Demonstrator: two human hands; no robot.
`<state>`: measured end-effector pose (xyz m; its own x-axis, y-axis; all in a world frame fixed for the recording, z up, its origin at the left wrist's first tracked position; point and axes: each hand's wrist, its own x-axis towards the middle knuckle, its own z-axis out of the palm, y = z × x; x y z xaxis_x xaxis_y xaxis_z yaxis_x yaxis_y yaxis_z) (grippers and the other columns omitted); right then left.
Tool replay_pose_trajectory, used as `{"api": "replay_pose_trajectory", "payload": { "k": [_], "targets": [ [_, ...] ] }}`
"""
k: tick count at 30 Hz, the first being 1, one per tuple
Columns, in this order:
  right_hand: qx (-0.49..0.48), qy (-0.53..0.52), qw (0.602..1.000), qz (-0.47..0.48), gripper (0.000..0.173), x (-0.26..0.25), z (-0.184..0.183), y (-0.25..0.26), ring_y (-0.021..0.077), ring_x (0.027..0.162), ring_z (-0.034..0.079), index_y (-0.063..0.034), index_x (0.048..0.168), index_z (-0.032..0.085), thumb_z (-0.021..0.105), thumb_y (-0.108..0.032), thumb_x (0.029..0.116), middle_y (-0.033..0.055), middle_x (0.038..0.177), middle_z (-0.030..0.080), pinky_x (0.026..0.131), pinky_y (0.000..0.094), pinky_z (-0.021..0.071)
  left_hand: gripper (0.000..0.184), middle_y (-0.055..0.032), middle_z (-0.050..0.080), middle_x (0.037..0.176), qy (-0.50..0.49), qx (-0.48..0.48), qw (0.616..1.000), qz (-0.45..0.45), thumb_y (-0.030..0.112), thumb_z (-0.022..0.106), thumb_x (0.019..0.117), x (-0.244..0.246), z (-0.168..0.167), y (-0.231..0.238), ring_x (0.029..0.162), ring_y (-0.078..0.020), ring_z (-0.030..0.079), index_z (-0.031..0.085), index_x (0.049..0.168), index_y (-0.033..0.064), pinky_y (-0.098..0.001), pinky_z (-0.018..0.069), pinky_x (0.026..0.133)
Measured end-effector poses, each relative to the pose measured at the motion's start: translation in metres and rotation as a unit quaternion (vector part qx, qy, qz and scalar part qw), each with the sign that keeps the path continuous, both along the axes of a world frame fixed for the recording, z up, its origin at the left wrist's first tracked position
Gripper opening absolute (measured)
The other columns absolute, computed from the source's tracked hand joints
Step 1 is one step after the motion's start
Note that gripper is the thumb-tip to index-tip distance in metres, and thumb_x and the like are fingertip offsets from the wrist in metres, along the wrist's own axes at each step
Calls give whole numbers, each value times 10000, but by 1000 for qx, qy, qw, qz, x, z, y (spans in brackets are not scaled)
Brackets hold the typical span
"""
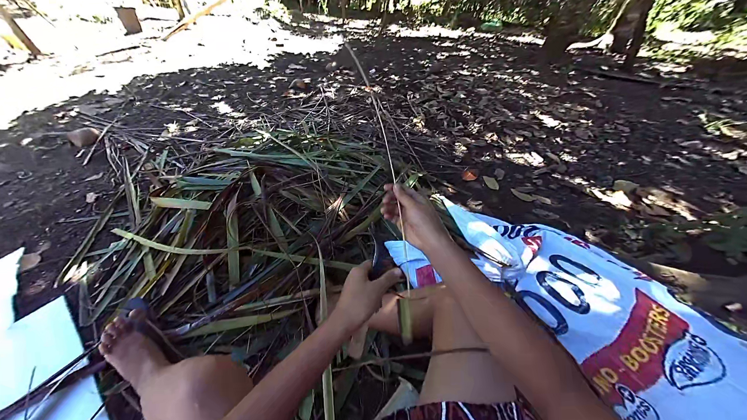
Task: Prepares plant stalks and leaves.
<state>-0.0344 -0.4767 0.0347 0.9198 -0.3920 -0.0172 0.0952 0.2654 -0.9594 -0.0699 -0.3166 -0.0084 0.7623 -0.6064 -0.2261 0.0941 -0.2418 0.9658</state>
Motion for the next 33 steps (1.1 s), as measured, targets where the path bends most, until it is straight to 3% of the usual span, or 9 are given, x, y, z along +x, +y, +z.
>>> {"api": "replay_pose_trajectory", "payload": {
  "k": [2,5,8,11,13,19,25,29,33],
  "targets": [
    [19,-22,999,18,308,9,-9,14,-1,506,478,-112,1261,542,326,-291,1134,-62,757,548,497,143,449,303,13,559,786,27,-51,998,9,256,454,1099,0,-11,11,538,-31,458,596,1225,20,-201,417,515],
    [112,-51,990,71,323,15,-30,26,-30,382,262,-201,1251,547,307,-378,1127,-108,593,366,362,118,259,516,55,568,838,7,-75,997,-32,270,165,1126,4,-21,37,616,-7,464,551,1370,30,-181,413,566],
    [216,-36,967,128,311,14,-54,32,-51,352,254,-185,1222,551,311,-359,1128,-124,539,324,344,100,254,430,87,526,812,-38,-14,997,-60,226,259,1115,7,-19,57,620,13,440,604,1304,52,-162,375,557],
    [312,-25,934,174,274,4,-81,36,-59,348,281,-184,1203,554,346,-342,1121,-125,540,352,343,86,282,239,87,556,820,-53,-10,992,-114,212,452,1078,1,-22,67,682,28,516,629,1142,64,-159,445,635],
    [337,-32,921,190,253,-6,-96,38,-58,358,281,-186,1217,549,364,-326,1117,-121,557,360,349,83,280,259,51,577,790,-91,10,985,-148,240,447,1093,-5,-30,64,647,3,559,621,1113,49,-178,499,615],
    [434,-70,870,223,220,-14,-107,39,-60,382,316,-134,1203,544,395,-267,1111,-106,599,406,374,67,304,433,-34,455,635,-240,148,936,-211,322,341,1119,-12,-40,48,563,-158,481,610,981,13,-336,426,552],
    [430,-73,883,174,239,-17,-95,25,-59,365,237,-127,1175,525,345,-275,1122,-110,586,345,356,68,249,459,-89,462,577,-296,164,910,-238,294,340,1101,-16,-54,44,534,-258,535,591,851,2,-420,434,518],
    [500,-24,859,107,297,4,-93,12,-56,348,334,-45,1089,572,308,-178,1117,-110,519,423,362,79,317,452,-102,464,582,-264,206,907,-257,291,341,1099,-19,-58,53,536,-279,532,594,879,-12,-436,432,517],
    [397,-42,916,43,334,14,-92,-16,-59,360,326,-76,1079,554,234,-159,1122,-136,517,396,373,80,315,444,-95,442,544,-289,200,904,-246,284,369,1088,-24,-60,81,490,-276,514,589,830,-2,-432,423,476]
  ]
}}
